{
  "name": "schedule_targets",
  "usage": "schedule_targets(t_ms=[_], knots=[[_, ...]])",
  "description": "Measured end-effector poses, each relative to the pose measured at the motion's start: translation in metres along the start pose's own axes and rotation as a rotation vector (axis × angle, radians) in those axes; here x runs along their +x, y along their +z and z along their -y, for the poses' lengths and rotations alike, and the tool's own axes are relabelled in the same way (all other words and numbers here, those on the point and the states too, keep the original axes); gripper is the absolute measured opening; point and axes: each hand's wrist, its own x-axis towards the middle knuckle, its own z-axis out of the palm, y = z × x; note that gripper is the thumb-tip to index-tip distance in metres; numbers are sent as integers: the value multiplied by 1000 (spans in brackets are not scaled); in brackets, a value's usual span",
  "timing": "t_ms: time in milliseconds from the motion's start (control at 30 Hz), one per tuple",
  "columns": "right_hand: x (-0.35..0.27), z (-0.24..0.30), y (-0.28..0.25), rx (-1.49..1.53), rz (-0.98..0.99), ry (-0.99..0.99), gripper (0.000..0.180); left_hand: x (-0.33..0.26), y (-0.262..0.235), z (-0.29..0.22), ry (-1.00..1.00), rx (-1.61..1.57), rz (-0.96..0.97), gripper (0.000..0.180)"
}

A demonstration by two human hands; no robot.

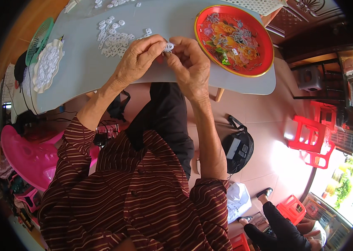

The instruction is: Assembling small white plastic components by hand.

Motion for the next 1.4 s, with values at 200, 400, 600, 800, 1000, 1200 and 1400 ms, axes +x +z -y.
schedule_targets(t_ms=[200,400,600,800,1000,1200,1400], knots=[[-1,0,-1,-12,2,6,25,1,-4,1,2,42,51,29],[0,-2,-1,-21,8,11,25,1,-4,6,31,53,74,29],[-1,-2,0,-31,-12,-12,23,1,-4,3,30,69,62,27],[-1,0,3,-55,-30,-4,22,4,-7,9,52,117,111,25],[-1,-5,5,-120,6,-30,28,6,-9,10,108,26,86,22],[-3,-8,6,-273,-8,-124,31,-2,-5,12,57,37,94,21],[-3,-8,5,-323,6,-138,26,-4,-3,14,181,115,61,19]])
